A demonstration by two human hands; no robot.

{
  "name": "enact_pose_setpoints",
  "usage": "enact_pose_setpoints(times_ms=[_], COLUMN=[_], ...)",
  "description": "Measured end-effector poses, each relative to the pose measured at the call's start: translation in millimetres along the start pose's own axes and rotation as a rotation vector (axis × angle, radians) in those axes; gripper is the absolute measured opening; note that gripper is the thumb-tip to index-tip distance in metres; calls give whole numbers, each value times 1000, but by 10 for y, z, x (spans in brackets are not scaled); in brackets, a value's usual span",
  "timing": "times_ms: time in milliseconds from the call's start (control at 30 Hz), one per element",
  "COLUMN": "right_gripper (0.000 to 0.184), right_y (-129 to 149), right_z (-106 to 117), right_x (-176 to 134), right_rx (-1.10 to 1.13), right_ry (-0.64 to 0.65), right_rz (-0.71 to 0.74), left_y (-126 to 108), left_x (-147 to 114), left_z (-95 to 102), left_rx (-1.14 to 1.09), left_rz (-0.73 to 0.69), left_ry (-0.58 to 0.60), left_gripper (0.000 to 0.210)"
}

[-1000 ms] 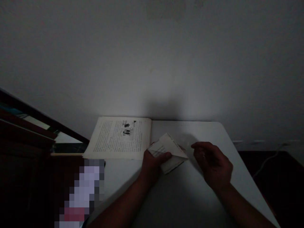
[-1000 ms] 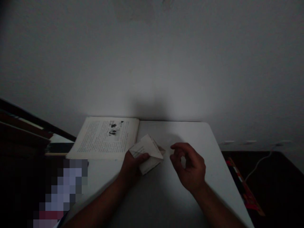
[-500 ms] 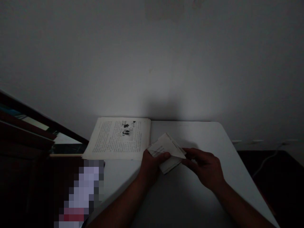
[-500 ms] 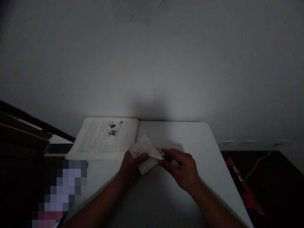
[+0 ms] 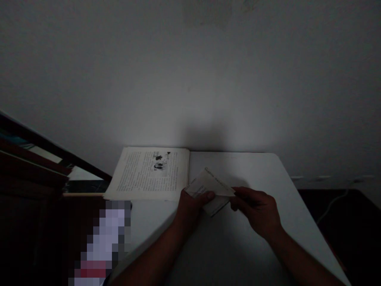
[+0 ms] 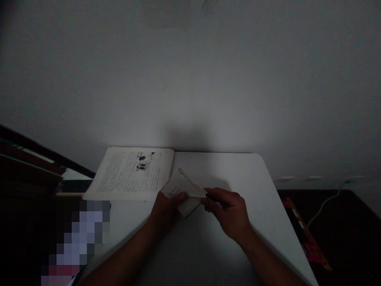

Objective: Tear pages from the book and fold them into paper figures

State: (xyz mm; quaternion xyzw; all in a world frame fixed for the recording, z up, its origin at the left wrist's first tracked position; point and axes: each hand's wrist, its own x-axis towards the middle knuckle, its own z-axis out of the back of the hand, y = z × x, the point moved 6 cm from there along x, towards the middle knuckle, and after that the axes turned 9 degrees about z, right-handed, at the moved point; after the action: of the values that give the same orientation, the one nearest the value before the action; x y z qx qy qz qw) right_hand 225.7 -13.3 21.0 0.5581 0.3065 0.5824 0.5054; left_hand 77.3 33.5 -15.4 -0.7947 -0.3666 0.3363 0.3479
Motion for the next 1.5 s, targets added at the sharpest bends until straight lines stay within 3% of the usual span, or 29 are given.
enact_pose_setpoints(times_ms=[233, 333, 433, 533, 667, 933, 1167, 1500], right_gripper=[12, 13, 14, 15, 12, 12, 11, 12], right_y=[-74, -76, -48, -36, -48, -55, -1, -108], right_z=[145, 183, 151, 135, 101, 80, -44, -104], right_x=[-18, 5, 25, 38, 48, 57, 57, 16], right_rx=[-109, -167, -260, -304, -277, -277, -239, -46], right_ry=[-52, 28, 133, 116, 104, 107, 241, 285], right_rz=[5, 41, 81, 53, -2, 24, 49, -138], left_y=[-79, -213, -264, -221, -111, -79, -60, -69], left_x=[19, 16, 4, -16, -35, -23, -24, -37], left_z=[111, 145, 137, 90, 8, -17, -19, -33], left_rx=[-15, 126, 322, 422, 475, 606, 682, 737], left_rz=[-23, -91, -68, -15, 47, 88, 40, 60], left_ry=[9, -5, -76, -123, -88, -15, -1, -44], left_gripper=[36, 48, 38, 23, 16, 22, 22, 19])
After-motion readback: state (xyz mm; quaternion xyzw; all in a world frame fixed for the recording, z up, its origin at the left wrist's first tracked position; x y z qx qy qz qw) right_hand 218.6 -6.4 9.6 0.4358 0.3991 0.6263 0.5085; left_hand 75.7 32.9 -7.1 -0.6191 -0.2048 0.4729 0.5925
